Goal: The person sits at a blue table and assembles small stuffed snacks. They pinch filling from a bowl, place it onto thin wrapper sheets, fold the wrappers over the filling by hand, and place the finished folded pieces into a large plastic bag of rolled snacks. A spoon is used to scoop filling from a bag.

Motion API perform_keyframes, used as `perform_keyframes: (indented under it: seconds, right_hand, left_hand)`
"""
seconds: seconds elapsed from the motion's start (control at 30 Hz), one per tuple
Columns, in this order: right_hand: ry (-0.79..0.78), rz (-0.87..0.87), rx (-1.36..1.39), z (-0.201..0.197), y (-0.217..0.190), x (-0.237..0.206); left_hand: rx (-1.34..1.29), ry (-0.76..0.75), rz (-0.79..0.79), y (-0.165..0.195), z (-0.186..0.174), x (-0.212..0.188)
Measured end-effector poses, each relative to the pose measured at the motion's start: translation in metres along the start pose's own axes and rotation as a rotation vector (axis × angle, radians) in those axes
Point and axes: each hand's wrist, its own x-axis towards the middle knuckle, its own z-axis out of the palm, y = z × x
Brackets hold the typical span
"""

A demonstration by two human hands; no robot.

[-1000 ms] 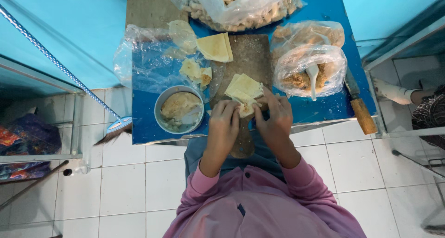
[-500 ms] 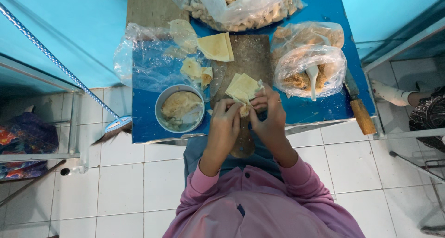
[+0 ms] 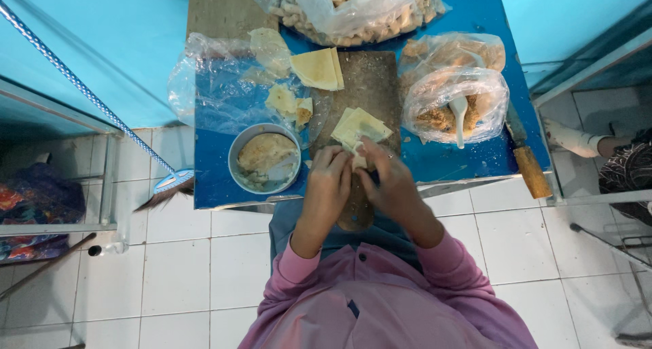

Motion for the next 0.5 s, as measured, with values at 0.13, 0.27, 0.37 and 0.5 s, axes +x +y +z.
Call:
perform_keyframes:
  seconds: [0.13,0.27,0.37,0.5]
  right_hand:
    - [-0.175,-0.044,0.005,-0.020,0.014,0.007]
    - [-0.268,-0.158,-0.071,-0.023,0.027,0.011]
    - [-0.216,-0.114,0.026,-0.019,0.038,0.015]
    - [-0.169,0.172,0.198,-0.012,0.043,0.019]
  left_hand:
    - [-0.031,-0.041,0.027,0.000,-0.006,0.000]
    - [-0.047,-0.107,0.058,0.003,-0.017,0.004]
    - [-0.060,-0.150,0.076,0.006,-0.024,0.005]
    - [-0.032,-0.139,0.084,0.005,-0.022,0.007]
